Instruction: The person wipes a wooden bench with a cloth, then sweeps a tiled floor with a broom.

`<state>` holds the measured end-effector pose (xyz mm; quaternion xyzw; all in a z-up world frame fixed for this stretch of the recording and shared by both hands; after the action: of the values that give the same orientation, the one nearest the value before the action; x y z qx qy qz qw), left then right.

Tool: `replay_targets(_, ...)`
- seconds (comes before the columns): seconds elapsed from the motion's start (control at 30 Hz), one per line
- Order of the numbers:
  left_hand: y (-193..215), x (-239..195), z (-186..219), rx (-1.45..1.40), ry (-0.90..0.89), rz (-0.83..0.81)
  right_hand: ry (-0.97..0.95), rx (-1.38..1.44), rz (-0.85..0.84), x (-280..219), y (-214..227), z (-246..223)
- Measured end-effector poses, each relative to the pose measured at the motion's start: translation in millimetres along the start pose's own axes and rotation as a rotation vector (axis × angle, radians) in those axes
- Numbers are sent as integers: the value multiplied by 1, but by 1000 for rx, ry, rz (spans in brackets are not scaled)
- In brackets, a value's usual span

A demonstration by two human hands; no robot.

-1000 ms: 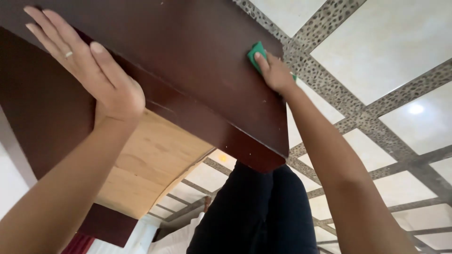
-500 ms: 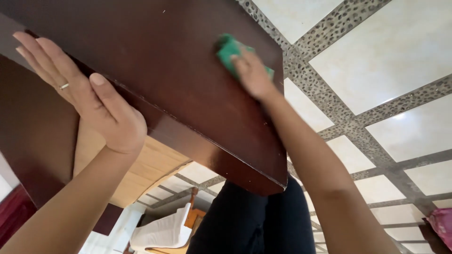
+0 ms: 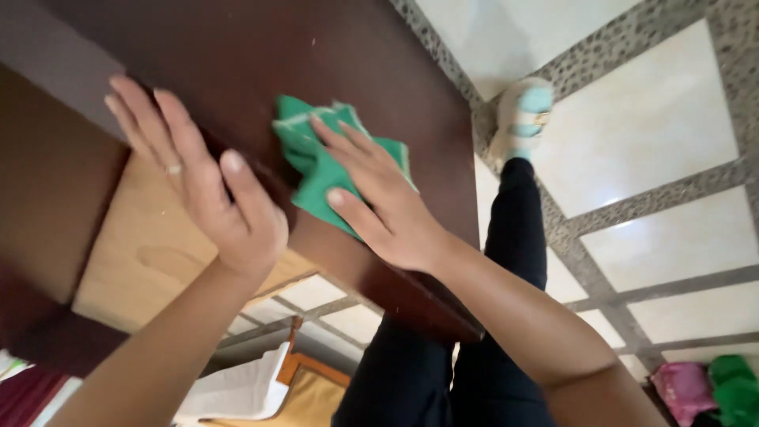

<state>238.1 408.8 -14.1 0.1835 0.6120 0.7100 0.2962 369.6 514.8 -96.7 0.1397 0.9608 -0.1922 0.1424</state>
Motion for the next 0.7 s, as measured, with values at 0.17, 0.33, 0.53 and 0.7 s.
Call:
replay_targets(0.17,4,7,4,31,44,-54,-212,45,208,66,38,160)
replay_targets(0.33,-5,6,-7,72,49,34,-685,-104,398,-11,120,342)
replay_targets(0.53,1,4,-8,-24,49,176,-514,-176,305,33,90,276)
replay_targets(0.7,-10,25,12,54,76,115,27,-13,59,141,39,184)
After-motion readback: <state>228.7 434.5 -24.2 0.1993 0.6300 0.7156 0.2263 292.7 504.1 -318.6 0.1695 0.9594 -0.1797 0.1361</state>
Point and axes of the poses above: each hand's wrist, its own x-axis towards the middle knuckle, its own y-axis out of the back of the hand, z = x × y, the point moved 9 cm from there along x, towards the middle knuckle, and after that the axes turned 15 degrees about x, right-handed, at the moved point
